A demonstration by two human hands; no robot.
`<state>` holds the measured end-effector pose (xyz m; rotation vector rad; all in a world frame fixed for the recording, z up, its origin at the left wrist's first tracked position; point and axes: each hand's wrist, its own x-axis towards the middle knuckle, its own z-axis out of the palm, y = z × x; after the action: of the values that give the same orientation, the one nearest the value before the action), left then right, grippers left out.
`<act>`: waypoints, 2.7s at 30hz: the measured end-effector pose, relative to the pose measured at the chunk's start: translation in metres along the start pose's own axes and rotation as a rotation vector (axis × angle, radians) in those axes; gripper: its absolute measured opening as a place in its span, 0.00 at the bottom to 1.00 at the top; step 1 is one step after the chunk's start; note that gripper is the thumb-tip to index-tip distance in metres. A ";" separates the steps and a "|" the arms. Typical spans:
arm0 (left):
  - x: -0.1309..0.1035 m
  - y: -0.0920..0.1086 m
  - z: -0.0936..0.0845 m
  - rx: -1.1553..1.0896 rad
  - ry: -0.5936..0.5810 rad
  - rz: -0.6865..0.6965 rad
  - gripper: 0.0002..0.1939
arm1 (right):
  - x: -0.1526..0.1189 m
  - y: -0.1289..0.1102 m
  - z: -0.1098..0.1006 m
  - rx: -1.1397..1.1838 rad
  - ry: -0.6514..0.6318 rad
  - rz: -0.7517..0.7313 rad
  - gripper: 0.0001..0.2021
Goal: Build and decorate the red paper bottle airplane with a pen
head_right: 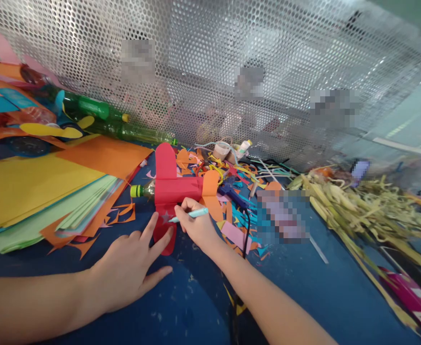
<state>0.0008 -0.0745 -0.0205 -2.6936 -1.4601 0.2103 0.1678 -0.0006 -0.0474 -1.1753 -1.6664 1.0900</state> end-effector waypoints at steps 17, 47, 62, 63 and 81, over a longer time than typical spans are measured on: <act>-0.001 0.000 -0.003 -0.012 -0.010 0.000 0.32 | 0.000 0.000 0.000 0.004 0.014 0.005 0.17; 0.000 0.000 -0.002 -0.019 -0.016 -0.012 0.32 | 0.001 0.001 -0.002 -0.052 0.059 0.009 0.16; -0.001 -0.001 -0.001 -0.020 -0.014 -0.011 0.32 | 0.001 -0.003 -0.001 -0.034 0.058 0.018 0.17; -0.001 -0.001 -0.001 -0.017 -0.012 -0.009 0.32 | 0.001 -0.003 -0.001 -0.036 0.058 0.019 0.17; 0.000 -0.001 -0.003 0.004 -0.002 0.003 0.31 | 0.001 -0.001 -0.001 -0.037 0.052 0.003 0.16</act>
<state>0.0010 -0.0739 -0.0171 -2.6930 -1.4549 0.2161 0.1682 -0.0001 -0.0458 -1.2202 -1.6510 1.0259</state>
